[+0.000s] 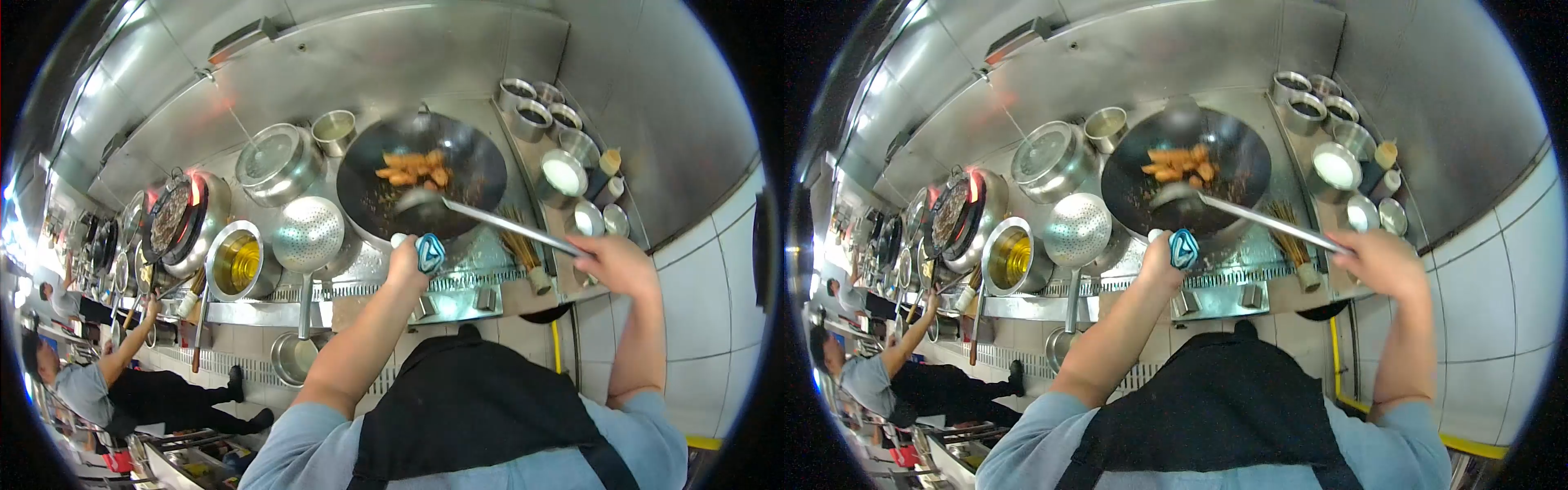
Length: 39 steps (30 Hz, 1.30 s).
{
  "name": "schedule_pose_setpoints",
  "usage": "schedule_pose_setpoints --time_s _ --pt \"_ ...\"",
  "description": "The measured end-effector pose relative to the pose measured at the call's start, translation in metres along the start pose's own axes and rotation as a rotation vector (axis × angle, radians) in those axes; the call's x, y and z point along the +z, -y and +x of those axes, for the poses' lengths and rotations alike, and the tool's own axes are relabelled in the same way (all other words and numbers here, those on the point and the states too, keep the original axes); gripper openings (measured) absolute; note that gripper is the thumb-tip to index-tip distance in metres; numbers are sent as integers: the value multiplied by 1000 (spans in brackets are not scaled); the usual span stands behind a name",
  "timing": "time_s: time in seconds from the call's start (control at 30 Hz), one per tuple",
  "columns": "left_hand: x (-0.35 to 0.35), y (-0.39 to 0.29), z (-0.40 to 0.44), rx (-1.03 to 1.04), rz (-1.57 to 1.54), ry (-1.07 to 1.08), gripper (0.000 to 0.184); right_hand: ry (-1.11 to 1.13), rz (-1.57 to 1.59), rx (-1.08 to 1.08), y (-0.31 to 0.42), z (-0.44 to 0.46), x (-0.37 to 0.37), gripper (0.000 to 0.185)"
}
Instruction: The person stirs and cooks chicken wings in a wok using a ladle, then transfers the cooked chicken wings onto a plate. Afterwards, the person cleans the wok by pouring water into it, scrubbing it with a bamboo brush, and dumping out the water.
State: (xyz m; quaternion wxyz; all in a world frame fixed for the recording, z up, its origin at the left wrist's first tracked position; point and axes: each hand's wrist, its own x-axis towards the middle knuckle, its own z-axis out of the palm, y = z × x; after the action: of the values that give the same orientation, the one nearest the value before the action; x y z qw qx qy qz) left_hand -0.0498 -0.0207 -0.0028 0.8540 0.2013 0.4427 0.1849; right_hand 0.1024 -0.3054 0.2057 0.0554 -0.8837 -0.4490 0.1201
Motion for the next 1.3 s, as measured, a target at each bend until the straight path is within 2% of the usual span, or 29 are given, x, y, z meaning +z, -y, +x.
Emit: schedule_pose_setpoints --time_s 0.07,0.17,0.23,0.3,0.4,0.47,0.5,0.53,0.6,0.67,0.7,0.73,0.87,0.9,0.93,0.97,1.0,1.03,1.07,1.1,1.13,1.17,1.2,1.23,1.27,1.3 --pt "16 -9 -31 -39 -25 48 24 233 65 -2 -11 -13 -26 43" --pt "19 -10 -31 -31 -50 90 24 263 14 -2 -1 11 -10 43" --pt "5 -8 10 40 -43 180 21 -11 -21 -79 -16 48 60 43" --pt "-17 7 21 50 -25 93 19 -87 -236 109 28 59 89 43" --pt "-55 38 10 -22 121 -72 24 -273 -35 144 48 33 109 43" --pt "-62 44 -7 -69 110 -40 25 -366 298 48 18 15 134 43" --pt "-45 33 -22 -24 40 -18 22 -377 295 36 18 9 133 43" --pt "-27 21 -38 20 -30 7 19 -380 434 117 20 -6 130 43" --pt "-6 -13 -27 -38 -124 113 14 -380 613 218 35 -41 110 46" --pt "17 -42 -61 -51 -114 -28 19 -452 761 165 33 -60 112 45" --pt "5 -40 -50 -70 -90 71 19 -457 757 161 32 -67 115 45" --pt "11 -41 -72 -47 -83 9 21 -511 748 138 33 -74 120 43" --pt "25 -52 -85 -19 -117 125 28 -600 705 16 40 -69 164 45" --pt "30 -61 -84 4 -65 270 27 -639 605 -35 30 -47 193 44" --pt "45 -66 -70 -2 -157 259 25 -659 559 -64 28 -37 197 43" --pt "61 -72 -64 61 -111 233 24 -681 513 -92 26 -26 202 43" --pt "68 -70 -59 125 -66 199 22 -560 603 -79 36 -13 178 41" --pt "56 -60 -16 147 -106 50 23 -435 693 -67 45 -11 164 40" --pt "47 -25 -40 219 -126 201 27 -450 690 -94 44 -23 154 40" --pt "52 1 -68 316 -314 307 27 -299 927 -24 42 -31 140 40" --pt "58 3 -88 345 -347 341 27 -132 1167 39 43 -33 121 40" --pt "64 6 -107 374 -380 375 26 -76 1262 -17 42 -48 105 46" --pt "44 20 -121 298 -289 277 25 -108 1184 -48 30 -54 102 44" --pt "25 17 -84 232 -195 110 27 -50 1221 -72 19 -65 93 41" --pt "27 6 -86 139 -118 128 27 -19 1253 -125 12 -70 74 39" --pt "33 9 -94 144 -119 121 27 -2 1272 -109 6 -79 54 35"
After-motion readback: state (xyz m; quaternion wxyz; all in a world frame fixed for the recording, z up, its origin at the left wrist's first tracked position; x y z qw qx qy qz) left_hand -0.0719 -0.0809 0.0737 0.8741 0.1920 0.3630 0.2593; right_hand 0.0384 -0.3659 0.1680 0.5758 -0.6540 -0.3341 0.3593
